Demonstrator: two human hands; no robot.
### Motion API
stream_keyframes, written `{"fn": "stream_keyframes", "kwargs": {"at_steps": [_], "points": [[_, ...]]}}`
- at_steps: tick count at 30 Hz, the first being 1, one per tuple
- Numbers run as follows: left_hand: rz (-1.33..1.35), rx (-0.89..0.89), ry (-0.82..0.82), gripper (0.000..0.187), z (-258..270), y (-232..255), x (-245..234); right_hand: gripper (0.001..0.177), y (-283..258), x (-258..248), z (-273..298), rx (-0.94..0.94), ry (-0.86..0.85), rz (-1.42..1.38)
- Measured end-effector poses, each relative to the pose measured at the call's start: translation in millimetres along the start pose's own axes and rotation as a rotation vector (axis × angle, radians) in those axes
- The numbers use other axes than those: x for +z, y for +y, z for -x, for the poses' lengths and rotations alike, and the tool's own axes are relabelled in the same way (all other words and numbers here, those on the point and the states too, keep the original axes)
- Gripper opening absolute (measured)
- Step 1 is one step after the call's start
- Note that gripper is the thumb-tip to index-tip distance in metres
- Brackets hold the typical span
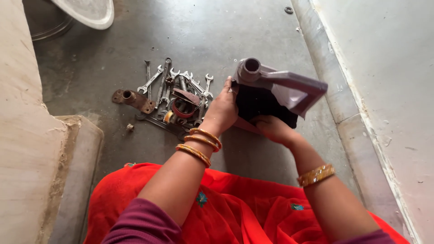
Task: The person empties a maroon plastic container, removing wrenches, nuts, bolts, and other metal parts, and places them on the floor. The person then wipes the inside of the container with a black cloth.
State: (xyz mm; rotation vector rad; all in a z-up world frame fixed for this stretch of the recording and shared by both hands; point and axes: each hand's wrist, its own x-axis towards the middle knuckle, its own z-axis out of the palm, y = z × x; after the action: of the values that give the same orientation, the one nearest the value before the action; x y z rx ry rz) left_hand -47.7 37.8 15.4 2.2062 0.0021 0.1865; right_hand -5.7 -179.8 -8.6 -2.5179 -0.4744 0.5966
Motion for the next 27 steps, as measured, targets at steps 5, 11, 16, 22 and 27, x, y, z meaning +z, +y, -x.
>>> {"fn": "stream_keyframes", "kwargs": {"at_steps": [5,11,16,22,27], "points": [[0.03,-0.122,-0.123,0.094,6,-2,9,0.042,-3,3,-31,0.289,0.051,-0.146],[-0.215,0.169,-0.051,0.097,4,-23,22,0.042,8,11,-85,0.17,0.089,0.132],[0.005,-0.187,-0.179,0.101,11,1,6,0.043,16,22,-101,0.1,0.135,0.219],[0.032,-0.113,-0.143,0.106,8,3,8,0.045,16,27,-104,0.045,0.181,0.276],[-0.012,-0.11,-0.155,0.103,2,5,13,0.046,13,26,-102,0.006,0.226,0.318]]}}
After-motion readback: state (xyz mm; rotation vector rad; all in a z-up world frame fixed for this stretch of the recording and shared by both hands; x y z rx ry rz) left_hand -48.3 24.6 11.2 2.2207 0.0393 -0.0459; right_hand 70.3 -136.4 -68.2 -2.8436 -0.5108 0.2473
